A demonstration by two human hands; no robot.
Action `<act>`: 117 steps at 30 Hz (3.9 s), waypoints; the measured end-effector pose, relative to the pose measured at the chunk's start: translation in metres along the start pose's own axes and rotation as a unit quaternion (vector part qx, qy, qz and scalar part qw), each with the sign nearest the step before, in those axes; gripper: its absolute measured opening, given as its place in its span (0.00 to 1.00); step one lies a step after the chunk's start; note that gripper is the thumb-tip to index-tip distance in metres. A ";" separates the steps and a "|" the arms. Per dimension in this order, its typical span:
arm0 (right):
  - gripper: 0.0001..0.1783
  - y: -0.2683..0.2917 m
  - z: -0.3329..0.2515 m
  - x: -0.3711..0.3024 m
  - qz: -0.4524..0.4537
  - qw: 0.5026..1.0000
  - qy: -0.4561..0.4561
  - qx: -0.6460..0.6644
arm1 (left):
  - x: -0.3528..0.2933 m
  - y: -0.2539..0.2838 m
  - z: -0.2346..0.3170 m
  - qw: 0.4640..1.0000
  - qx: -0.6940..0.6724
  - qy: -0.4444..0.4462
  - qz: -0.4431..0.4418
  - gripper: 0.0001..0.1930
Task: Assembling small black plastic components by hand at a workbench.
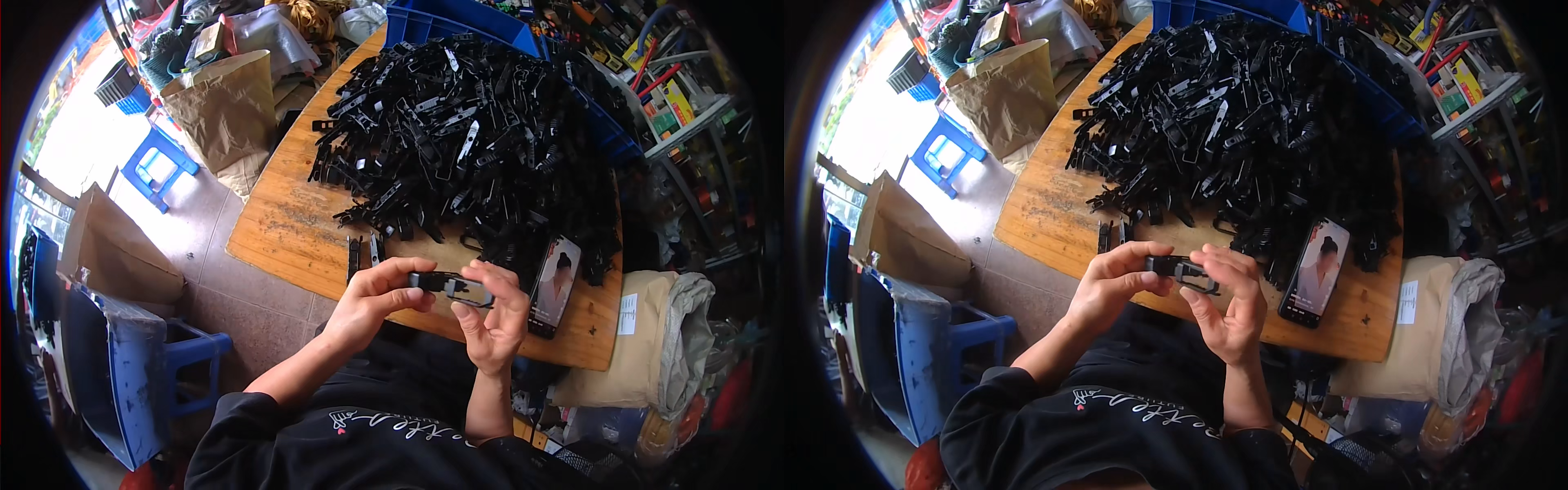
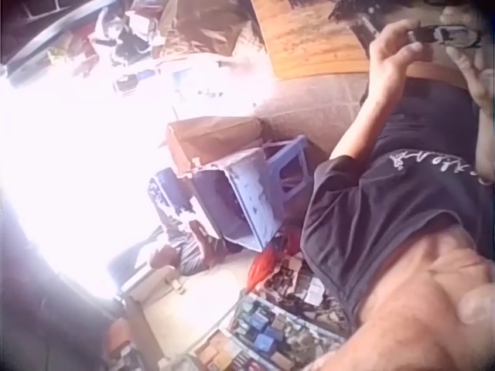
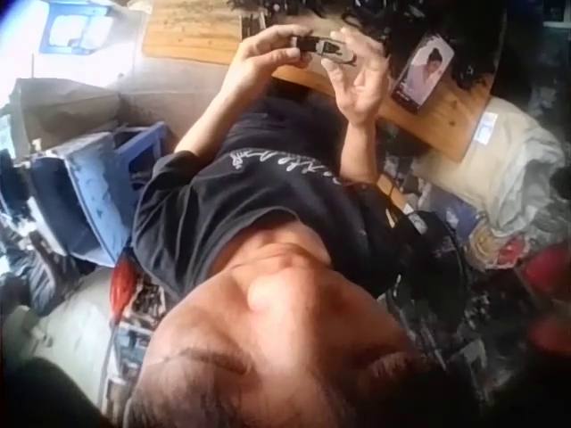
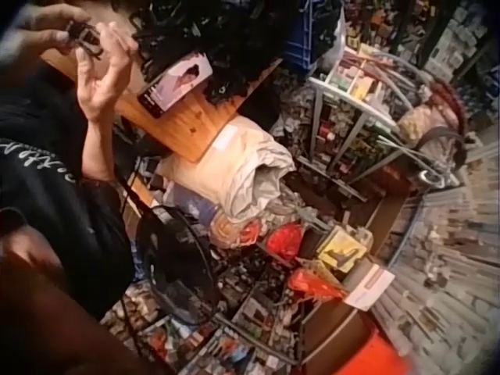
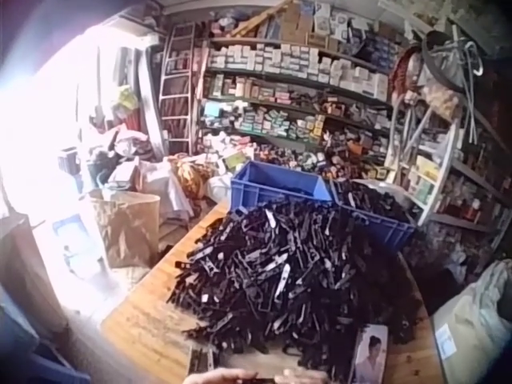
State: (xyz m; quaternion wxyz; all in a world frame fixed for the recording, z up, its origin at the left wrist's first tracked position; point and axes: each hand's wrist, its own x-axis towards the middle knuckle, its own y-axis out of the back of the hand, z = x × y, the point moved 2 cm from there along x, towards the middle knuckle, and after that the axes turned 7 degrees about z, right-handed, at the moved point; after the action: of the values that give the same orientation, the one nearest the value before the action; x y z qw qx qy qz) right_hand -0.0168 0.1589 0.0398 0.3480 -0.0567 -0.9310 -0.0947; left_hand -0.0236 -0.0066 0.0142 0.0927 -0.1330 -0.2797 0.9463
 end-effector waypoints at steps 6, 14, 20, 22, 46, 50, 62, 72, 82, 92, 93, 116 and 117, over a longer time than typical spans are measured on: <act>0.19 0.001 0.002 0.001 -0.076 0.995 0.028 -0.058 | -0.005 -0.005 -0.001 0.999 0.015 0.034 -0.016 0.17; 0.20 -0.006 0.002 -0.005 -0.097 0.995 -0.002 -0.034 | -0.009 0.004 -0.004 0.997 -0.048 -0.025 0.051 0.16; 0.13 -0.027 0.009 -0.003 -0.168 0.964 -0.203 0.032 | -0.010 0.022 0.001 0.993 -0.101 -0.027 0.054 0.16; 0.15 -0.032 0.014 0.012 -0.171 0.979 -0.104 -0.021 | -0.006 0.031 -0.004 0.976 -0.200 -0.026 0.079 0.12; 0.06 0.165 0.046 0.012 0.194 0.848 -0.183 -0.458 | 0.000 0.007 0.001 0.993 0.085 -0.071 0.039 0.11; 0.06 0.217 0.107 0.009 0.136 0.824 -0.192 -0.516 | 0.002 0.003 -0.006 0.999 0.032 -0.018 0.021 0.11; 0.08 0.215 0.054 -0.037 0.064 0.827 -0.315 -0.461 | 0.007 0.005 -0.010 0.999 0.011 0.008 0.045 0.13; 0.05 0.132 0.011 -0.003 0.143 0.961 -0.212 -0.102 | 0.008 0.003 -0.010 0.997 0.022 -0.035 0.072 0.16; 0.06 0.003 -0.002 0.007 0.064 0.981 -0.184 0.026 | 0.003 0.004 0.002 0.990 0.047 -0.071 0.108 0.15; 0.12 -0.020 0.000 0.006 0.049 0.977 -0.187 -0.084 | -0.003 0.014 0.003 0.988 0.080 -0.074 0.113 0.15; 0.12 -0.018 0.003 0.006 0.039 0.977 -0.205 -0.048 | -0.002 0.015 0.003 0.988 0.064 -0.074 0.118 0.15; 0.09 0.009 0.025 0.022 0.004 0.880 0.026 -0.475 | -0.016 0.024 -0.007 0.991 0.036 -0.039 0.120 0.16; 0.08 0.009 0.031 0.026 -0.019 0.875 0.020 -0.483 | -0.015 0.023 -0.007 0.992 0.058 -0.040 0.107 0.17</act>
State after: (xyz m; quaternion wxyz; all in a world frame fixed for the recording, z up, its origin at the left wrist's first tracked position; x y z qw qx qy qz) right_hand -0.0543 0.1755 0.0348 0.2943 -0.1984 -0.7628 -0.5405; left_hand -0.0096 -0.0254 -0.0013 -0.0133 -0.1186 -0.2120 0.9699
